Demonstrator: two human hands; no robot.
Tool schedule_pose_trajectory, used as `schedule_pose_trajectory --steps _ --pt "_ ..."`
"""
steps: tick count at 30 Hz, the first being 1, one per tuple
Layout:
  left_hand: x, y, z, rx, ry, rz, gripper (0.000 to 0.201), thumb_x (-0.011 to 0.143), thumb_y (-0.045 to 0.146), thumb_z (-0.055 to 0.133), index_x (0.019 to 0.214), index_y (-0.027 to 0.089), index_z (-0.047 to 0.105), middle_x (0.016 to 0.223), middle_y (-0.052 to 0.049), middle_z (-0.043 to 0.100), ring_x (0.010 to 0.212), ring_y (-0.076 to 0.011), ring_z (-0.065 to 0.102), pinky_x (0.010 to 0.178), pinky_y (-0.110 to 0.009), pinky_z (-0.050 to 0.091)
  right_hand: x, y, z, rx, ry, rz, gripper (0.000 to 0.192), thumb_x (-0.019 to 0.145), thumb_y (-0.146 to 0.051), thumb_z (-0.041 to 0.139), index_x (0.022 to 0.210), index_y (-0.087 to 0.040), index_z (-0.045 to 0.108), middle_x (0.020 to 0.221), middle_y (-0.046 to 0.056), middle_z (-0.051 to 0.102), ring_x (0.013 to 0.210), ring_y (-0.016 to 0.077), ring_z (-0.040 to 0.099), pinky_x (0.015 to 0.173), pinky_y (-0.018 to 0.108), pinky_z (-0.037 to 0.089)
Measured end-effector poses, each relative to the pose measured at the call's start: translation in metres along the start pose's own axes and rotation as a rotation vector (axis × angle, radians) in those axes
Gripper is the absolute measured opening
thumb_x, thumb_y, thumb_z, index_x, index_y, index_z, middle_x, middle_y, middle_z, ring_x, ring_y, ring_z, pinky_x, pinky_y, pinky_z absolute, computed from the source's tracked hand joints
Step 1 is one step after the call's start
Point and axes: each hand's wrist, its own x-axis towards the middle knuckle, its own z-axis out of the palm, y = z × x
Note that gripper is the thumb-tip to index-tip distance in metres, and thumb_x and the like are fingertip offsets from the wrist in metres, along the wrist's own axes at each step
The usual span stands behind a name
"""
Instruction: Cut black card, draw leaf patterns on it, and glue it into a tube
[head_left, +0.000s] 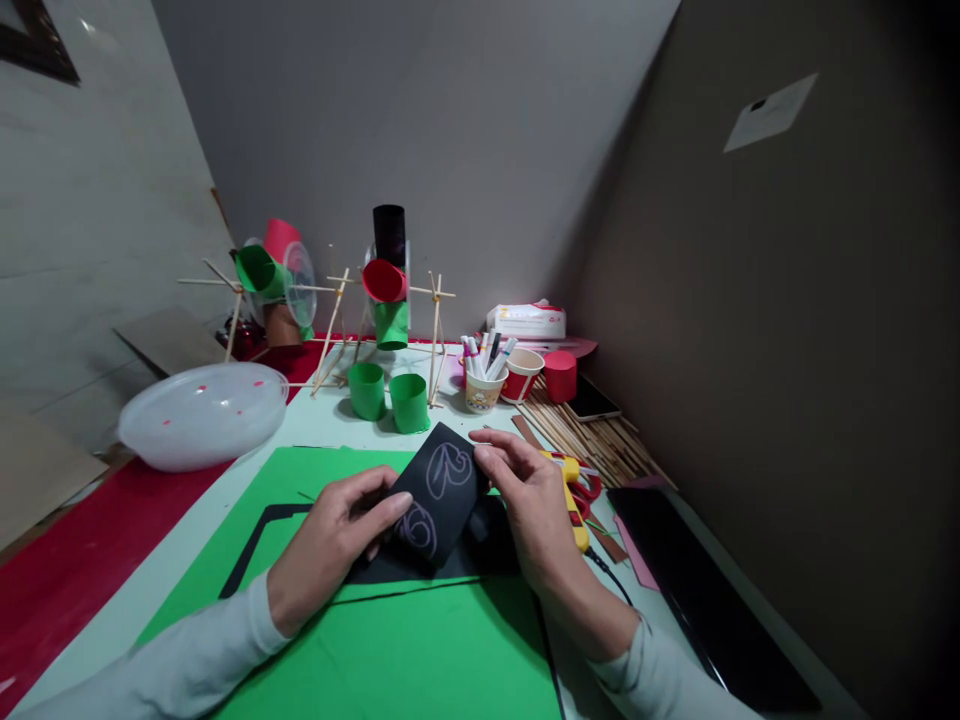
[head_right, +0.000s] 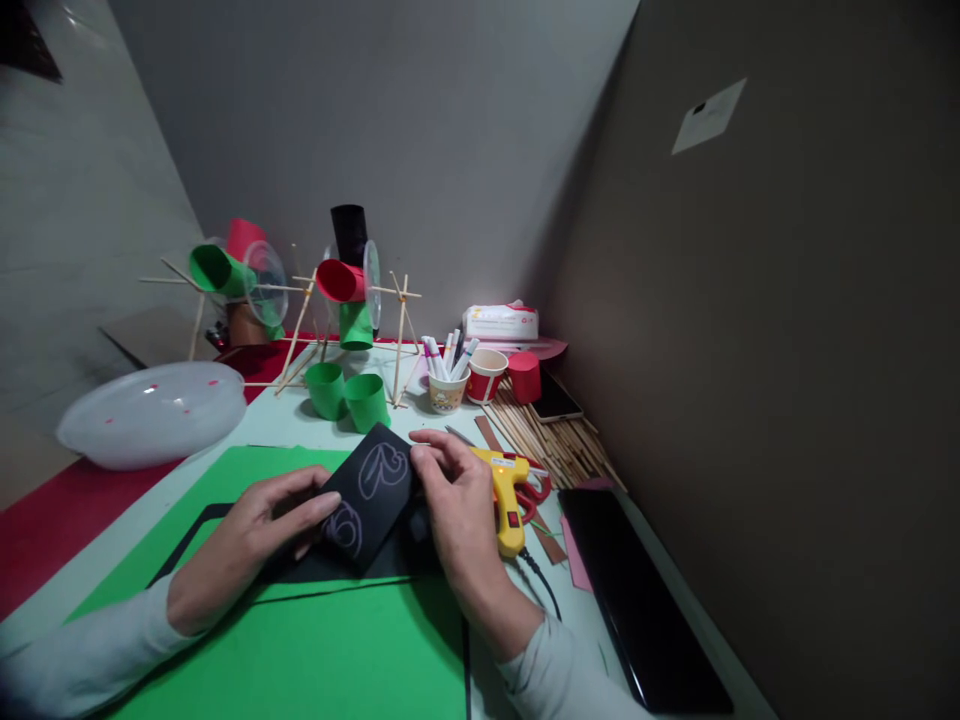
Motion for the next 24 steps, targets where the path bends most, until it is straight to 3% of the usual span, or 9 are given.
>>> schedule_pose_trajectory --steps 9,12,17,24 --pt "0.000 0.000 0.000 -0.041 -0.033 -0.005 0.034 0.086 0.050 0.061 0.076 0.019 0.056 0.063 0.005 0.050 0.055 -0.0113 0.044 0.055 -0.026 0.036 -0.002 0.000 -0.001 0.020 -0.012 0.014 0.027 0.075 -0.036 0.075 0.093 -0.015 0.074 0.062 -0.004 0.062 0.062 0.0107 0.054 0.060 0.020 0.044" --pt "0.000 0.000 -0.002 -0.068 -0.022 0.002 0.032 0.087 0.050 0.062 0.082 0.019 0.058 0.070 0.004 0.054 0.063 -0.0129 0.048 0.060 -0.025 0.040 -0.001 0.001 -0.001 0.003 -0.029 0.023 0.027 0.076 -0.036 0.074 0.093 -0.014 0.075 0.064 -0.003 0.064 0.062 0.0107 0.055 0.060 0.020 0.043" --pt "0.000 -0.002 -0.004 -0.152 0.063 0.014 0.030 0.088 0.051 0.061 0.099 0.023 0.060 0.090 0.001 0.061 0.084 -0.0170 0.055 0.071 -0.026 0.044 -0.007 0.002 0.005 -0.038 -0.081 0.033 0.026 0.077 -0.034 0.074 0.093 -0.014 0.076 0.064 -0.002 0.067 0.059 0.0109 0.055 0.056 0.020 0.042" --pt "0.000 0.004 -0.001 -0.164 0.177 0.026 0.026 0.082 0.046 0.071 0.088 0.021 0.066 0.084 0.003 0.063 0.078 -0.0149 0.054 0.069 -0.023 0.043 -0.024 -0.002 0.011 -0.122 -0.111 -0.053 0.019 0.082 -0.031 0.069 0.094 -0.019 0.078 0.080 0.001 0.074 0.070 0.0144 0.064 0.065 0.024 0.048"
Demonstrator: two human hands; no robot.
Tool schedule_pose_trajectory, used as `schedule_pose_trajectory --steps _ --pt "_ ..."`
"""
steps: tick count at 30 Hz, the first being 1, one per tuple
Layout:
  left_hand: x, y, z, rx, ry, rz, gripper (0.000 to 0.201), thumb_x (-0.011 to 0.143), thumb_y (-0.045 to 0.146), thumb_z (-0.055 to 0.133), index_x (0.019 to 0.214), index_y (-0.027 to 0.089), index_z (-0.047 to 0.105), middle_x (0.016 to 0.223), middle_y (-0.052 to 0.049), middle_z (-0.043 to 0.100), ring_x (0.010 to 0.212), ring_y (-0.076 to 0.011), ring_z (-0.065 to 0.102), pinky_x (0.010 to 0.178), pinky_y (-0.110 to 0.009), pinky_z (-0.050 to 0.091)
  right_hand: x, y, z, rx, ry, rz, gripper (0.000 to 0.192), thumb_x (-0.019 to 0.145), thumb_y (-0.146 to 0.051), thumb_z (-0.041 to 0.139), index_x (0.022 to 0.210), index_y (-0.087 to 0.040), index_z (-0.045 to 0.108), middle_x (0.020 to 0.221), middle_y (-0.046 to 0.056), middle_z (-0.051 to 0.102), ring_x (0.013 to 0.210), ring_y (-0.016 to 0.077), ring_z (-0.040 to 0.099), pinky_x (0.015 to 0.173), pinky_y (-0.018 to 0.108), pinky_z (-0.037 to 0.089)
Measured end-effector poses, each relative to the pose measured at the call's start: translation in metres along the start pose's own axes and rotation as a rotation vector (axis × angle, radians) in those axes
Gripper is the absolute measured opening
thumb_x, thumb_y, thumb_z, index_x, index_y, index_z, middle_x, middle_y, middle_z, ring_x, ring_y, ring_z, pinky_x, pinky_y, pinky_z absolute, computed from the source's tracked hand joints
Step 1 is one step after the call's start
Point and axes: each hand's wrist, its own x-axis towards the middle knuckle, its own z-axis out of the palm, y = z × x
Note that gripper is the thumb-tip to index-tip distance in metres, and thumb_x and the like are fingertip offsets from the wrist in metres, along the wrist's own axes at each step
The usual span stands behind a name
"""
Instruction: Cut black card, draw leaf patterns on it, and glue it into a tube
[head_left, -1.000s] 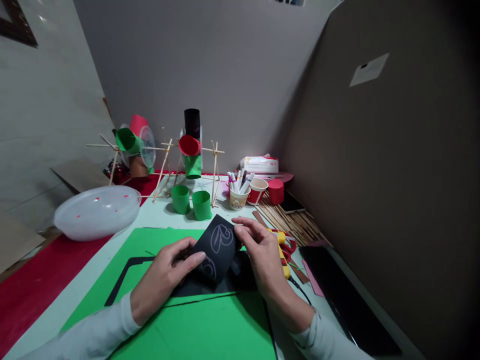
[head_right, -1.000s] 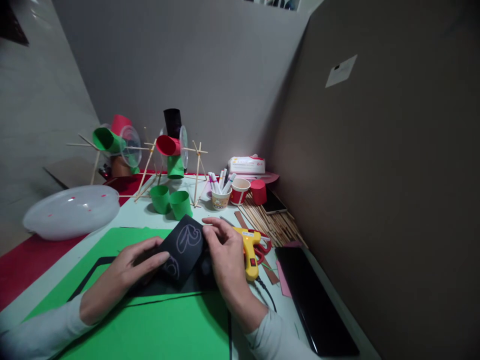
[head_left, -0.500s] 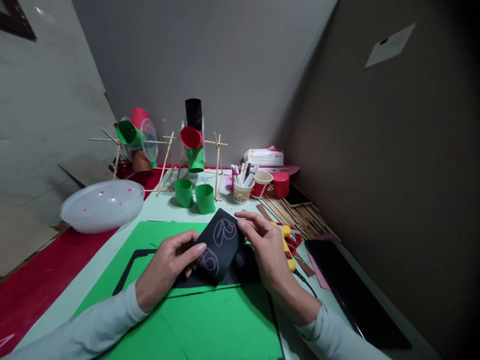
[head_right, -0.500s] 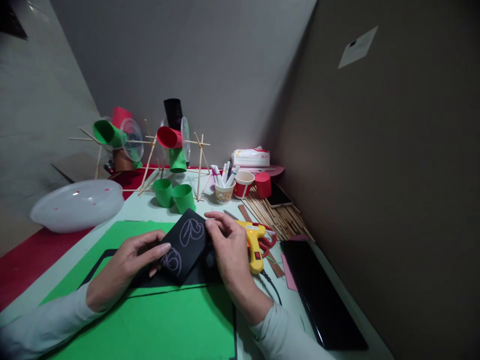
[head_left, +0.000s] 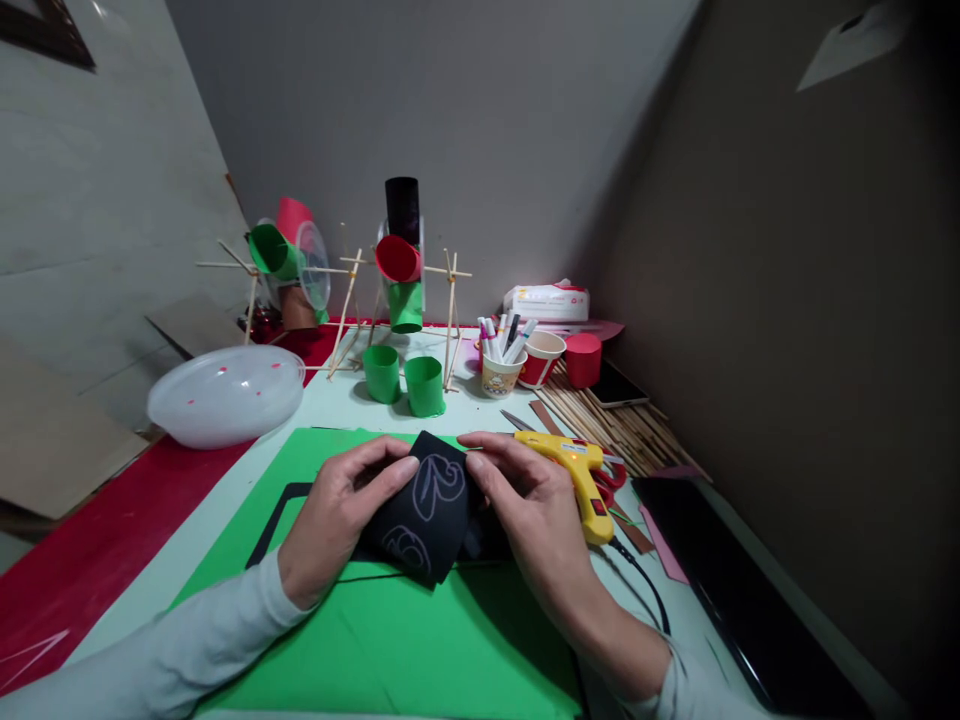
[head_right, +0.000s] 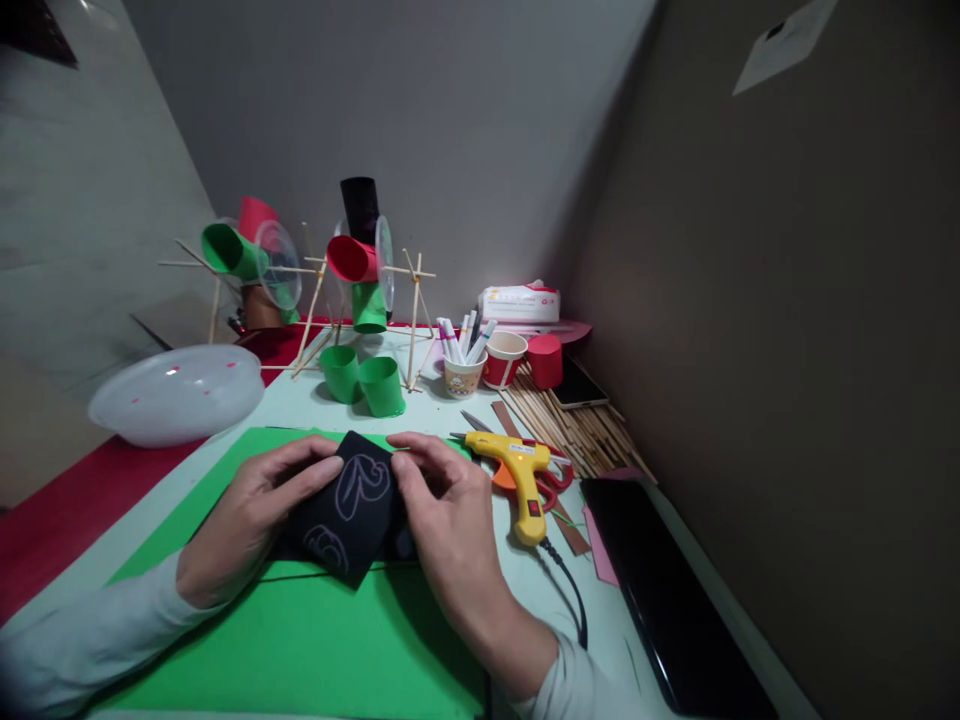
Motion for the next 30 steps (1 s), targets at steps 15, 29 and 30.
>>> schedule_pose_trajectory --steps 15,29,30 --pt "-0.007 0.006 -0.003 0.105 0.128 0.269 0.010 0.086 0.031 0.069 0.078 0.025 0.072 0.077 0.003 0.066 0.076 -0.0168 0.059 0.072 -0.025 0.046 -0.002 -0.005 -0.005 -0.198 -0.077 -0.155 0.016 0.090 -0.032 0.064 0.096 -0.022 0.075 0.091 0.003 0.075 0.081 0.0177 0.068 0.069 0.026 0.050" --pt "-0.002 0.017 -0.016 -0.113 0.148 0.388 0.029 0.090 0.047 0.059 0.100 0.025 0.077 0.114 -0.007 0.068 0.113 -0.0287 0.055 0.099 -0.037 0.042 -0.002 -0.010 -0.009 -0.209 -0.057 -0.719 0.033 0.087 0.001 0.060 0.102 -0.022 0.078 0.100 0.006 0.079 0.094 0.0171 0.074 0.088 0.028 0.056" --pt "0.002 0.017 -0.018 -0.199 0.119 0.283 0.032 0.091 0.049 0.056 0.101 0.024 0.075 0.114 -0.006 0.068 0.113 -0.0274 0.056 0.097 -0.036 0.043 -0.004 -0.011 -0.008 -0.232 -0.094 -0.762 0.035 0.086 0.003 0.058 0.104 -0.021 0.077 0.102 0.008 0.079 0.094 0.0176 0.074 0.088 0.028 0.057"
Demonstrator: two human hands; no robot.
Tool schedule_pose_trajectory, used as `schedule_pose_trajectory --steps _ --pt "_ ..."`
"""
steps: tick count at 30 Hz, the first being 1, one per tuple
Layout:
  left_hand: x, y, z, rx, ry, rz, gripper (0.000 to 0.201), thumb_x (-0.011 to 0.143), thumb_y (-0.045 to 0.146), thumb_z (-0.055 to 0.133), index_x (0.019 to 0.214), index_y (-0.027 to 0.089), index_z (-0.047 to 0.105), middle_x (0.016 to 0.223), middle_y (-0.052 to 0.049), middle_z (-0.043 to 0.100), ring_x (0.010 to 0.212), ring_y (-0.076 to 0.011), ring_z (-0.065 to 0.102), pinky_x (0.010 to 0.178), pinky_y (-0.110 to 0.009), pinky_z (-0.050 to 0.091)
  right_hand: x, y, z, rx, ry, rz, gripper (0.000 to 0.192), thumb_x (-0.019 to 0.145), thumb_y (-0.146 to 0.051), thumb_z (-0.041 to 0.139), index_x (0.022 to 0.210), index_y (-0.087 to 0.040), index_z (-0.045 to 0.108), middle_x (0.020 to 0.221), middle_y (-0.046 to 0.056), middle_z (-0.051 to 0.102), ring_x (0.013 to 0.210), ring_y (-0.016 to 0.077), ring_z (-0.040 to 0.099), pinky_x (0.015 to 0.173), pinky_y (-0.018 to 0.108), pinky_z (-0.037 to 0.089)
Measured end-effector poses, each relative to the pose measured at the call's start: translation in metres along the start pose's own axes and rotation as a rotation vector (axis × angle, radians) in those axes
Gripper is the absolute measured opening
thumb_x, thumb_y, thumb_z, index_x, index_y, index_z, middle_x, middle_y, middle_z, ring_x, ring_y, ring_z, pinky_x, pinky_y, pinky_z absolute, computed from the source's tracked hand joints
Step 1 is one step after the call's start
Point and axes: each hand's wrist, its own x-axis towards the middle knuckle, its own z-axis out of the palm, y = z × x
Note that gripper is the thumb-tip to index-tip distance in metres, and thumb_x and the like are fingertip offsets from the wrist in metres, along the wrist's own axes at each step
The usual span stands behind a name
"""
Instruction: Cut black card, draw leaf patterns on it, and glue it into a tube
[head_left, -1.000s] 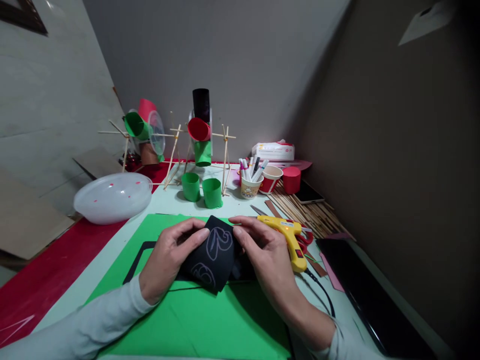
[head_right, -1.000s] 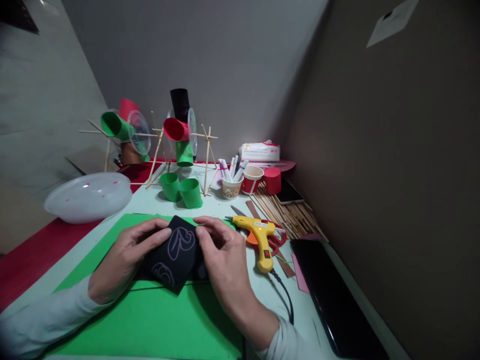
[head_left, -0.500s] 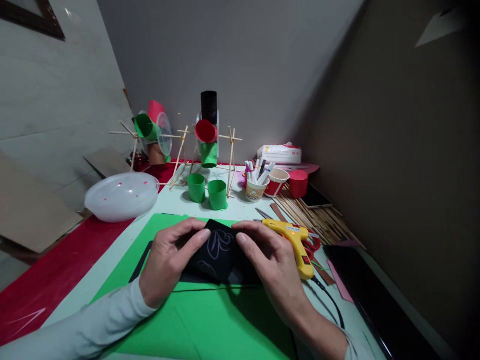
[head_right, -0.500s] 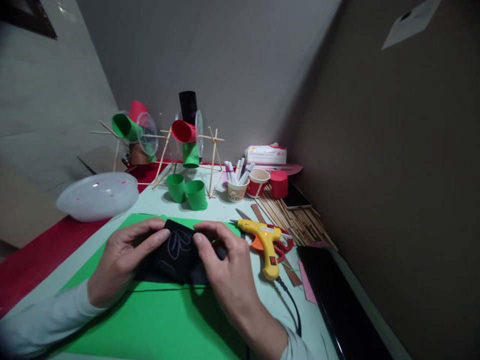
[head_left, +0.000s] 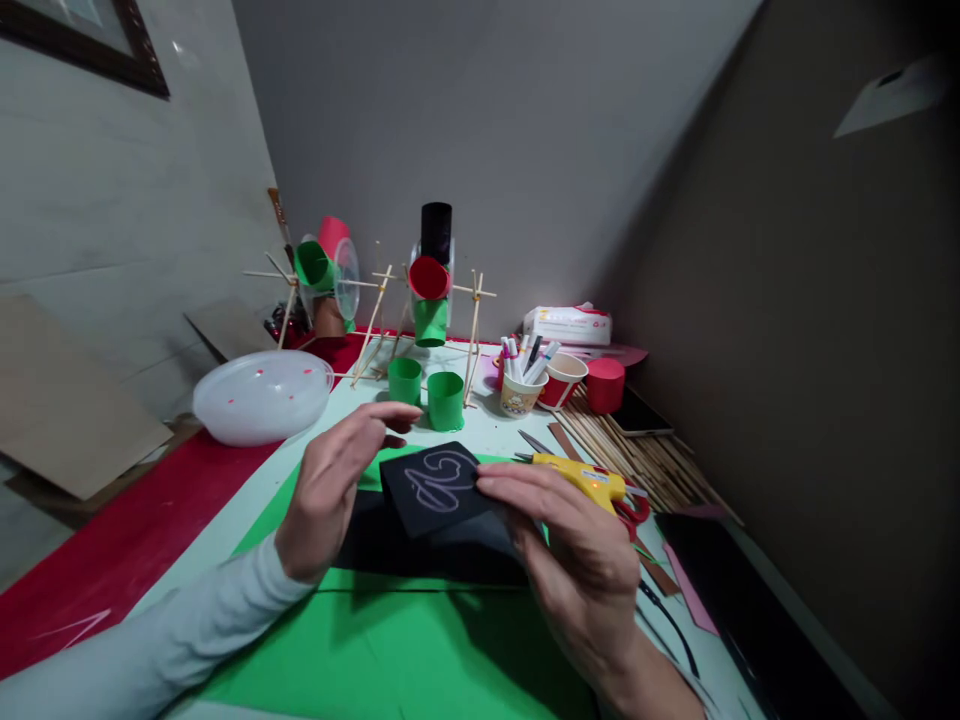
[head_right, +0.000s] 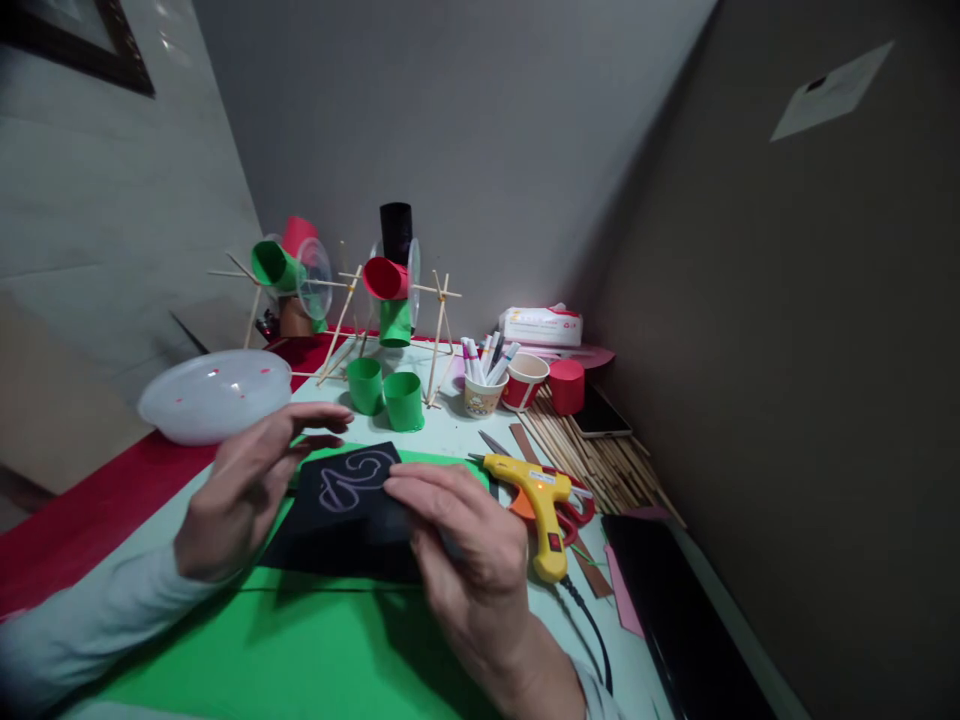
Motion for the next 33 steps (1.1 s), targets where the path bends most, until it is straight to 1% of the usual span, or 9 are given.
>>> schedule_pose_trajectory --steps 5,9,14,17,20,23,26,28,33 --pt "0.016 0.002 -0.004 -0.211 -0.221 -0.549 0.037 0.080 0.045 0.067 0.098 0.014 0.075 0.086 -0.010 0.073 0.077 -0.0231 0.067 0.070 -0.033 0.054 0.000 -0.009 0.002 0.008 -0.120 -0.111 0.038 0.083 0.003 0.059 0.108 -0.021 0.075 0.102 0.011 0.079 0.089 0.0205 0.075 0.077 0.032 0.061" --pt "0.014 0.007 -0.005 -0.288 -0.309 -0.705 0.034 0.069 0.040 0.077 0.088 0.011 0.076 0.078 -0.010 0.073 0.066 -0.0189 0.066 0.063 -0.029 0.055 -0.001 -0.010 0.003 0.015 -0.131 -0.124 0.044 0.080 0.003 0.059 0.111 -0.024 0.073 0.102 0.011 0.078 0.088 0.0225 0.075 0.074 0.035 0.061" --pt "0.012 0.010 -0.007 -0.315 -0.326 -0.672 0.025 0.062 0.031 0.084 0.074 0.013 0.071 0.066 -0.004 0.066 0.055 -0.0125 0.059 0.053 -0.022 0.050 -0.004 -0.010 0.000 0.003 -0.164 -0.143 0.048 0.076 0.004 0.057 0.114 -0.022 0.072 0.106 0.011 0.078 0.090 0.0227 0.075 0.078 0.035 0.060" --pt "0.013 0.010 -0.005 -0.307 -0.302 -0.607 0.025 0.062 0.030 0.085 0.071 0.015 0.067 0.063 -0.002 0.064 0.054 -0.0119 0.058 0.051 -0.020 0.048 -0.006 -0.007 0.000 -0.003 -0.138 -0.103 0.049 0.076 0.005 0.056 0.114 -0.023 0.071 0.114 0.010 0.075 0.098 0.0215 0.073 0.087 0.035 0.058" --pt "0.013 0.009 -0.003 -0.287 -0.236 -0.510 0.023 0.066 0.030 0.083 0.075 0.016 0.067 0.066 0.000 0.065 0.059 -0.0115 0.058 0.056 -0.020 0.049 -0.010 -0.003 0.001 0.040 -0.056 0.014 0.053 0.083 0.003 0.055 0.125 -0.028 0.066 0.123 0.007 0.071 0.108 0.0216 0.069 0.093 0.036 0.056" --pt "0.011 0.006 -0.002 -0.243 -0.162 -0.405 0.022 0.071 0.032 0.081 0.080 0.017 0.066 0.069 0.001 0.065 0.063 -0.0119 0.059 0.060 -0.021 0.049 -0.011 0.000 0.003 0.164 -0.004 0.217 0.043 0.093 -0.010 0.052 0.131 -0.028 0.060 0.124 0.008 0.068 0.107 0.0222 0.068 0.081 0.033 0.060" --pt "0.007 0.005 -0.001 -0.186 -0.111 -0.324 0.021 0.076 0.034 0.078 0.081 0.018 0.066 0.069 0.001 0.064 0.065 -0.0131 0.058 0.059 -0.021 0.047 -0.010 0.001 0.004 0.268 -0.002 0.400 0.025 0.095 -0.026 0.054 0.119 -0.025 0.062 0.114 0.009 0.069 0.091 0.0209 0.070 0.074 0.030 0.060" --pt "0.004 0.006 0.000 -0.138 -0.074 -0.278 0.019 0.078 0.034 0.077 0.084 0.019 0.066 0.069 0.002 0.063 0.064 -0.0129 0.057 0.058 -0.020 0.046 -0.009 0.000 0.005 0.293 -0.037 0.479 0.022 0.093 -0.034 0.057 0.112 -0.024 0.062 0.098 0.006 0.070 0.076 0.0191 0.069 0.069 0.029 0.059" --pt "-0.004 0.010 0.005 -0.006 0.006 -0.188 0.018 0.079 0.036 0.076 0.086 0.022 0.067 0.069 0.005 0.062 0.065 -0.0117 0.056 0.058 -0.018 0.045 -0.009 -0.002 0.009 0.233 -0.116 0.566 0.020 0.088 -0.040 0.063 0.096 -0.022 0.060 0.073 0.001 0.063 0.063 0.0173 0.063 0.058 0.027 0.050"
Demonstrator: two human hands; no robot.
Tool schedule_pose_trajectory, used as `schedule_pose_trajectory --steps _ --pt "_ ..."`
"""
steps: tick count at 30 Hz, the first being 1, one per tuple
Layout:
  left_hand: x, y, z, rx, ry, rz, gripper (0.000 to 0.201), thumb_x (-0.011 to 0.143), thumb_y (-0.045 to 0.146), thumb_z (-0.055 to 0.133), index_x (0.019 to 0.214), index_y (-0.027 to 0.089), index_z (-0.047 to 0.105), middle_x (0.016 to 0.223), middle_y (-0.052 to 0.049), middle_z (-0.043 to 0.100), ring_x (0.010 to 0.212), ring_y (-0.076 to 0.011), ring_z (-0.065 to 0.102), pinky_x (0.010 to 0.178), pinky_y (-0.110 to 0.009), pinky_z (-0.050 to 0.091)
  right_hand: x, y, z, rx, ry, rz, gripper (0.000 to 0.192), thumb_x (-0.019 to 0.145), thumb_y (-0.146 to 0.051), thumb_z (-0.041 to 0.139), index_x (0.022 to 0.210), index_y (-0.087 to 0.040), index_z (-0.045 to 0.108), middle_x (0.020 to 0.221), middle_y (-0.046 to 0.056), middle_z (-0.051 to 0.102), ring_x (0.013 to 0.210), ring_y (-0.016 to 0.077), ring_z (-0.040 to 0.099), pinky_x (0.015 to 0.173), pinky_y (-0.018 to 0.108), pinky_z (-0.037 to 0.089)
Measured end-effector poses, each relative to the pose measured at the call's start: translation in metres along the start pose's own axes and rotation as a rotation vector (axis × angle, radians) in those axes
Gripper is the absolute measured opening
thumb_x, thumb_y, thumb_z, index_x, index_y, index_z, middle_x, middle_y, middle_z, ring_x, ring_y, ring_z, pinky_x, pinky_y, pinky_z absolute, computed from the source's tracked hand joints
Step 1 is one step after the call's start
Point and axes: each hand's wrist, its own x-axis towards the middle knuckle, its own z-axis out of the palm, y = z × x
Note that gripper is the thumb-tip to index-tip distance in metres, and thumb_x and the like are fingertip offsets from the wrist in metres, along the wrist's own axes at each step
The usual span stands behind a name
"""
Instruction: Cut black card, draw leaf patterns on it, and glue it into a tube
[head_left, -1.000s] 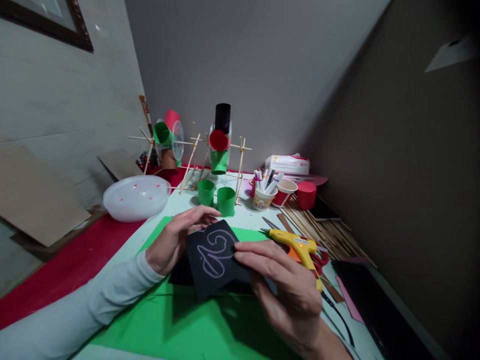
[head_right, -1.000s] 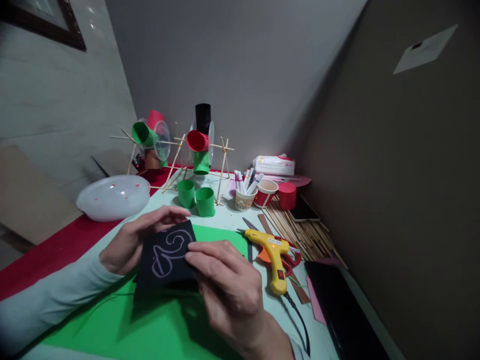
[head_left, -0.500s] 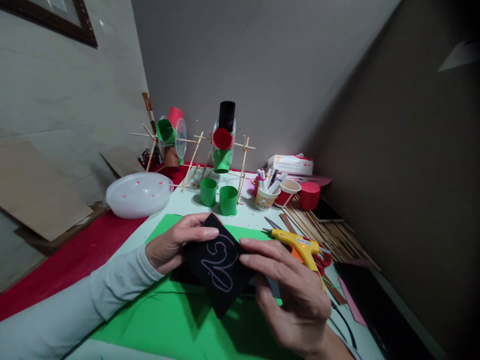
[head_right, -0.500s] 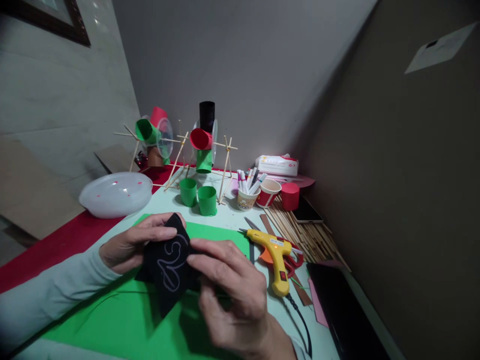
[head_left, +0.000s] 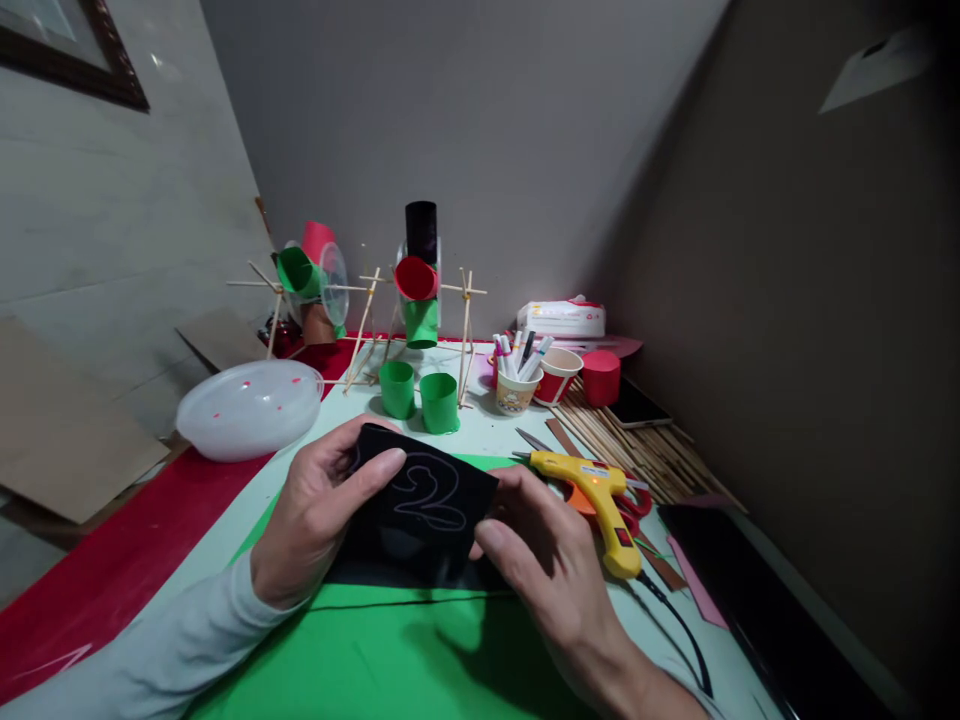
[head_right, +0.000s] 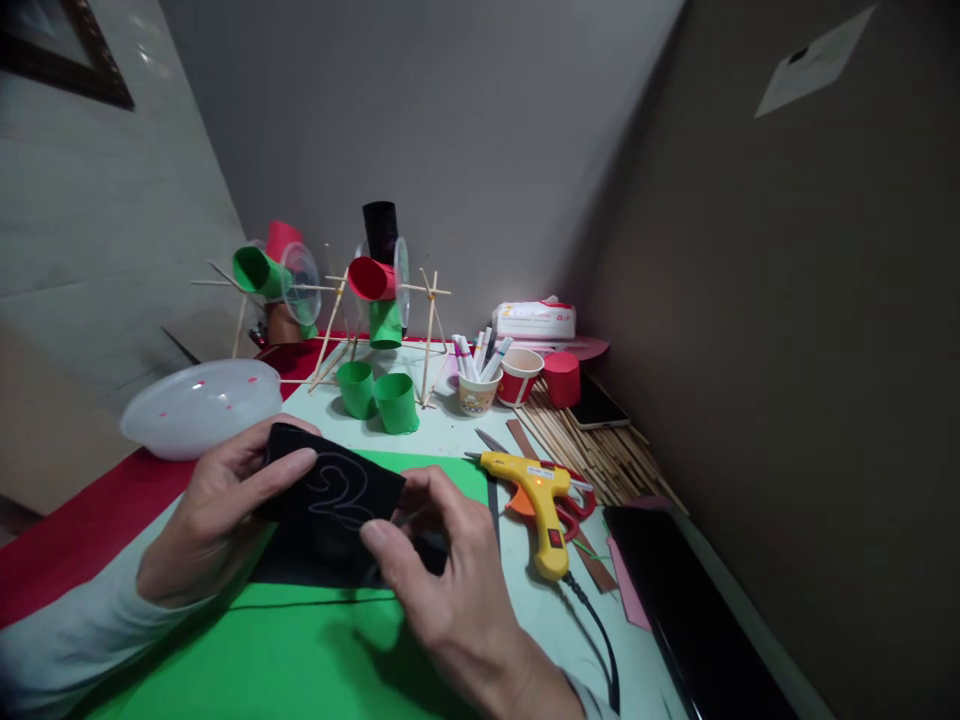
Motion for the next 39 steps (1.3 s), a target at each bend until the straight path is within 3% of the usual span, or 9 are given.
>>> schedule_pose_trajectory --steps 5,10,14,19,23,30,39 --pt "-0.004 0.000 0.002 0.015 -0.005 -0.055 0.018 0.078 0.036 0.076 0.086 0.023 0.068 0.069 0.004 0.063 0.066 -0.0126 0.058 0.058 -0.018 0.046 0.001 0.002 0.004 -0.099 0.097 -0.010 0.022 0.091 -0.034 0.060 0.074 -0.023 0.052 0.062 -0.004 0.049 0.053 0.0123 0.052 0.050 0.024 0.041" --pt "-0.004 0.004 0.005 -0.038 -0.061 -0.150 0.023 0.078 0.035 0.075 0.098 0.027 0.067 0.070 0.006 0.067 0.062 -0.0117 0.061 0.056 -0.017 0.047 0.003 0.003 0.002 -0.085 0.093 0.009 0.022 0.091 -0.032 0.060 0.074 -0.023 0.052 0.063 -0.004 0.048 0.054 0.0117 0.048 0.051 0.023 0.040" --pt "0.004 0.010 0.000 0.046 -0.102 -0.154 0.031 0.079 0.036 0.073 0.108 0.028 0.068 0.079 0.003 0.072 0.069 -0.0136 0.065 0.057 -0.016 0.048 0.006 0.003 0.001 -0.032 0.066 0.104 0.023 0.089 -0.036 0.061 0.073 -0.022 0.052 0.064 -0.004 0.047 0.055 0.0123 0.048 0.050 0.024 0.039" --pt "0.020 0.019 -0.016 0.438 -0.224 -0.005 0.020 0.083 0.040 0.071 0.095 0.026 0.078 0.093 -0.001 0.077 0.092 -0.0201 0.069 0.076 -0.021 0.054 0.009 0.000 -0.002 0.010 -0.066 0.247 0.027 0.088 -0.039 0.061 0.071 -0.022 0.049 0.058 -0.005 0.045 0.053 0.0111 0.043 0.049 0.023 0.034" --pt "0.022 0.023 -0.020 0.711 -0.349 0.101 0.011 0.083 0.037 0.072 0.088 0.032 0.081 0.091 0.005 0.079 0.088 -0.0167 0.071 0.078 -0.018 0.053 0.008 -0.002 -0.002 -0.017 -0.172 0.274 0.023 0.089 -0.034 0.059 0.073 -0.019 0.053 0.059 -0.005 0.048 0.054 0.0099 0.042 0.049 0.022 0.032" --pt "0.008 0.020 -0.009 0.777 -0.356 0.352 0.013 0.083 0.024 0.072 0.088 0.032 0.081 0.089 0.008 0.081 0.081 -0.0115 0.073 0.077 -0.013 0.052 0.005 -0.002 0.000 -0.130 -0.198 0.184 0.027 0.090 -0.027 0.060 0.066 -0.019 0.050 0.056 -0.007 0.044 0.052 0.0079 0.038 0.048 0.020 0.030" --pt "-0.005 0.011 -0.004 0.824 -0.324 0.615 0.026 0.090 0.009 0.061 0.107 0.018 0.077 0.095 0.000 0.079 0.088 -0.0097 0.072 0.084 -0.012 0.051 0.003 -0.002 0.000 -0.228 -0.123 0.035 0.025 0.091 -0.020 0.061 0.067 -0.019 0.054 0.055 -0.007 0.047 0.050 0.0069 0.043 0.049 0.018 0.034"
